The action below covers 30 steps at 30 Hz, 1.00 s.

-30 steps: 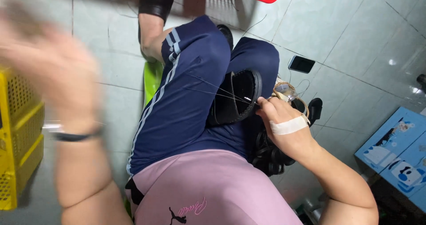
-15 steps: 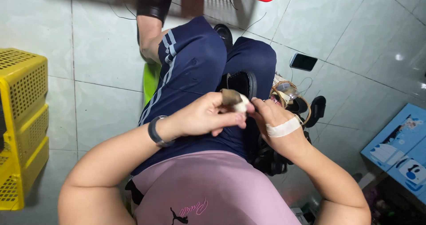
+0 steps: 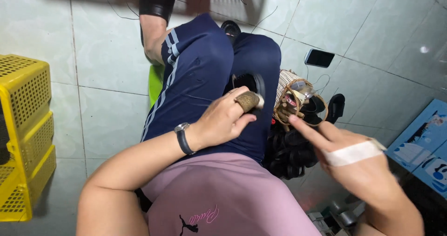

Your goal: Hand-sewing the sole of a shoe using a needle and thread while seated on the floor.

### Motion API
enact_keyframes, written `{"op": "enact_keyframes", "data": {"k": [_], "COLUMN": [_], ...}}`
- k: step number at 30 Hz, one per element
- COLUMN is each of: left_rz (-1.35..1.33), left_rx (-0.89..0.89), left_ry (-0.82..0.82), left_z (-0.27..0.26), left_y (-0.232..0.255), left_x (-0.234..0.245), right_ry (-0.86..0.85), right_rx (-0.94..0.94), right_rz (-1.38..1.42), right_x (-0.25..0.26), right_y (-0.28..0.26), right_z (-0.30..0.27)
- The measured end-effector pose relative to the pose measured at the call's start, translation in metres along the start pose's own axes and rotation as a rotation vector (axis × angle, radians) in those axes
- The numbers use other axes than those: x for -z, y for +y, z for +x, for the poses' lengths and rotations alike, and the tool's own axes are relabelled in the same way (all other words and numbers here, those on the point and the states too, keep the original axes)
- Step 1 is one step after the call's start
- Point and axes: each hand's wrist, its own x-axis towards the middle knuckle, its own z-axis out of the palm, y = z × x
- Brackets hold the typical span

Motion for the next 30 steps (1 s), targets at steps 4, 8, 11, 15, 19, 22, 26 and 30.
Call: {"op": "enact_keyframes", "data": {"k": [4,8,11,15,19,22,26,30], "left_rz": [0.364,0.253,-0.042,-0.389,-0.477,-0.471,0.055,0.130], "left_rx": [-0.062,0.087,0.323,0.426,0.455,0.457,0.156,0.186], "left_ry": [0.126,-0.077,-0.170,-0.079,-0.031,0.004,0.103,0.129], "left_z": [-0.009,-0.010,-0.003,0.000,0.000,-0.008,-0.018,-0.013], "left_y": [0.002,0.023,0.041,0.055,0.062,0.055,0.033,0.031], "left_x": [0.012,0.038,0.057,0.051,0.048,0.043,0.046,0.063], "right_ry": [0.348,0.515,0.431,0.334,0.414,0.439,0.447,0.629], "right_rx": [0.139,0.278,0.228,0.072,0.102,0.091,0.119,0.481], "right_rz": [0.194,0.965,1.251,1.556,1.339,1.139,1.129,2.160], "right_x": [-0.028,-0.072,-0.078,-0.076,-0.070,-0.055,-0.059,-0.052], "right_y": [-0.016,-0.030,-0.030,-0.046,-0.047,-0.046,-0.034,0.004], "right_z": [0.049,0.075,0.075,0.073,0.073,0.071,0.058,-0.004]}}
